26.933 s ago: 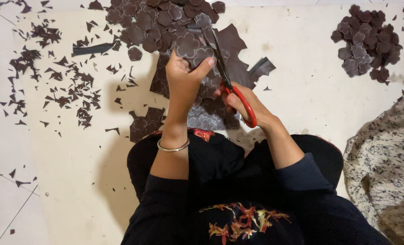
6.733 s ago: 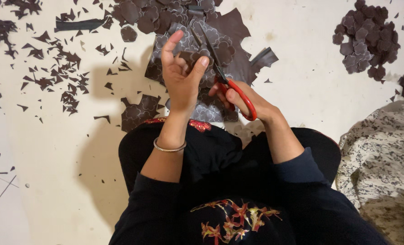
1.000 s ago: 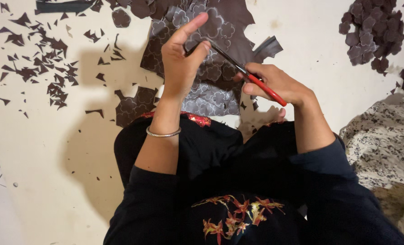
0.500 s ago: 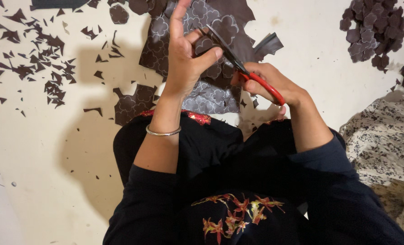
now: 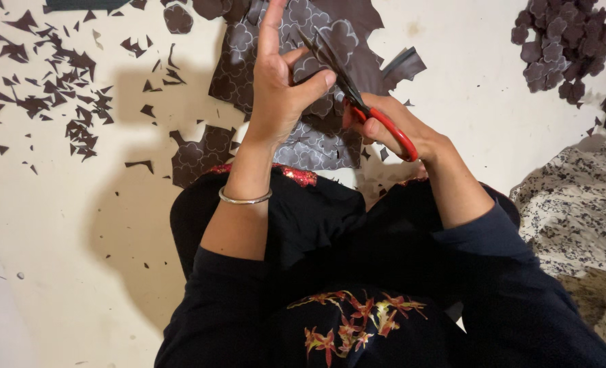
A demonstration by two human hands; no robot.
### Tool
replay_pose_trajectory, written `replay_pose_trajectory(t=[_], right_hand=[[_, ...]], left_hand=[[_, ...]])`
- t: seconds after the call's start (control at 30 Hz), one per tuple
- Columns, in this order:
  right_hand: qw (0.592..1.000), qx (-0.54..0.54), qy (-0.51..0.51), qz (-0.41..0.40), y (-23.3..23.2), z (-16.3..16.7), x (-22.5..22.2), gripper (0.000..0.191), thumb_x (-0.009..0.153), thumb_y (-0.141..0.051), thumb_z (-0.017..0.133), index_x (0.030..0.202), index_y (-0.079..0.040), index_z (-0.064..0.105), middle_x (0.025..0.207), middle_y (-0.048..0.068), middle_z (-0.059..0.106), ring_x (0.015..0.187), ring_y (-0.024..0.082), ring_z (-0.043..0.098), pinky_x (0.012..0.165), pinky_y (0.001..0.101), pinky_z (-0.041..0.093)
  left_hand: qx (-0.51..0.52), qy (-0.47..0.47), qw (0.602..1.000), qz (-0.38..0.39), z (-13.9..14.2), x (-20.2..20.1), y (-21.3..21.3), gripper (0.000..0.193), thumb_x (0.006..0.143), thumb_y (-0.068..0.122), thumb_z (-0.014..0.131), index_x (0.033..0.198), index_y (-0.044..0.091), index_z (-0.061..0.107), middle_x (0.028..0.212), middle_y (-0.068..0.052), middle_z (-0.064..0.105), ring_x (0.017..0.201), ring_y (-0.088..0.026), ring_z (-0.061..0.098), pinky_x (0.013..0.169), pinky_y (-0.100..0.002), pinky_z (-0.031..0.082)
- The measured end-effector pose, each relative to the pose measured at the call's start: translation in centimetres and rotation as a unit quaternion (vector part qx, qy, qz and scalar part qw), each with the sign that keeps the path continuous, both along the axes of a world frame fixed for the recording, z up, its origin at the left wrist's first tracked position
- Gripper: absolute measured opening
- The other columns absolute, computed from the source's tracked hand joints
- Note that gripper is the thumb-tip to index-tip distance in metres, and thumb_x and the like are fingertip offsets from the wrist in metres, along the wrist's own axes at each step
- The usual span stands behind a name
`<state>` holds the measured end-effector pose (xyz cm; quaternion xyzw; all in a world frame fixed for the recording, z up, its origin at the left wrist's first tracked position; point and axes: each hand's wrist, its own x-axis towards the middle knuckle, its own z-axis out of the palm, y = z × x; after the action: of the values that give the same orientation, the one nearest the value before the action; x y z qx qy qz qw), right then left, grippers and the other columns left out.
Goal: The person sits on the floor and uses red-handled scissors to cut flower-shaped pieces from a dark patterned fabric. They repeatedly trim the edges of each piece and place the finished cutouts on the floor.
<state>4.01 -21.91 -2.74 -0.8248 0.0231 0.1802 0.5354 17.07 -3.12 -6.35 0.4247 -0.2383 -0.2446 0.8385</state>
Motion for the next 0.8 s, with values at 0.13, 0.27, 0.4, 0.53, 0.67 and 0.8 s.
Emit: replay_pose_trajectory(t=[0.13, 0.27, 0.4, 0.53, 0.67, 0.8], right_hand=[[1.0, 0.004, -0.004, -0.002, 0.2, -0.2, 0.2, 0.095, 0.074, -0.103, 0.031, 0.086, -0.011, 0.051, 0.074, 0.001, 0.05, 0.066, 0.015, 0.057, 0.058, 0.0313, 0.05], [1.0, -0.002, 0.006, -0.011, 0.1, -0.3, 0.2, 0.095, 0.07, -0.104, 0.031, 0.083, -0.013, 0.05, 0.072, 0.0, 0.049, 0.063, 0.014, 0.056, 0.055, 0.0307, 0.047], [0.999, 0.003, 0.03, -0.032, -0.2, -0.5, 0.4, 0.093, 0.065, -0.106, 0.037, 0.079, -0.014, 0.048, 0.07, -0.002, 0.047, 0.062, 0.013, 0.054, 0.053, 0.0293, 0.048], [0.999, 0.003, 0.033, -0.037, -0.4, -0.7, 0.5, 0.092, 0.065, -0.106, 0.039, 0.079, -0.015, 0.048, 0.071, -0.003, 0.047, 0.063, 0.011, 0.053, 0.053, 0.0285, 0.047], [0.999, 0.003, 0.021, -0.035, -0.9, -0.6, 0.6, 0.092, 0.065, -0.105, 0.043, 0.077, -0.014, 0.051, 0.068, -0.004, 0.048, 0.061, 0.009, 0.054, 0.053, 0.027, 0.049], [1.0, -0.003, 0.019, -0.021, -1.3, -0.7, 0.8, 0.091, 0.066, -0.103, 0.043, 0.076, -0.013, 0.052, 0.062, -0.003, 0.046, 0.057, 0.01, 0.053, 0.051, 0.0268, 0.046]], left_hand=[[-0.004, -0.005, 1.0, -0.002, 0.1, 0.0, 0.0, 0.092, 0.094, -0.017, 0.069, 0.165, 0.004, 0.014, 0.13, -0.018, 0.063, 0.103, -0.017, 0.073, 0.09, -0.028, 0.063], [0.009, 0.008, 0.999, 0.032, 0.2, 0.0, 0.0, 0.087, 0.083, -0.016, 0.069, 0.153, -0.001, 0.02, 0.141, -0.002, 0.049, 0.107, -0.011, 0.068, 0.098, -0.025, 0.06], [0.0, 0.022, 1.0, -0.01, 0.1, -0.1, 0.2, 0.094, 0.093, -0.019, 0.069, 0.166, 0.005, 0.015, 0.122, -0.016, 0.067, 0.102, -0.016, 0.071, 0.091, -0.028, 0.062], [-0.013, 0.025, 1.0, -0.008, -0.8, -0.1, 0.3, 0.088, 0.093, -0.019, 0.069, 0.161, 0.004, 0.019, 0.134, -0.013, 0.06, 0.108, -0.017, 0.069, 0.094, -0.029, 0.062], [-0.029, -0.028, 0.999, 0.006, -2.0, 0.1, 0.3, 0.083, 0.097, -0.02, 0.071, 0.161, 0.004, 0.025, 0.147, -0.008, 0.051, 0.114, -0.016, 0.067, 0.1, -0.029, 0.061], [-0.024, -0.044, 0.999, 0.011, -2.5, 0.2, 0.4, 0.082, 0.097, -0.02, 0.072, 0.161, 0.004, 0.028, 0.156, -0.005, 0.043, 0.117, -0.016, 0.064, 0.105, -0.03, 0.059]])
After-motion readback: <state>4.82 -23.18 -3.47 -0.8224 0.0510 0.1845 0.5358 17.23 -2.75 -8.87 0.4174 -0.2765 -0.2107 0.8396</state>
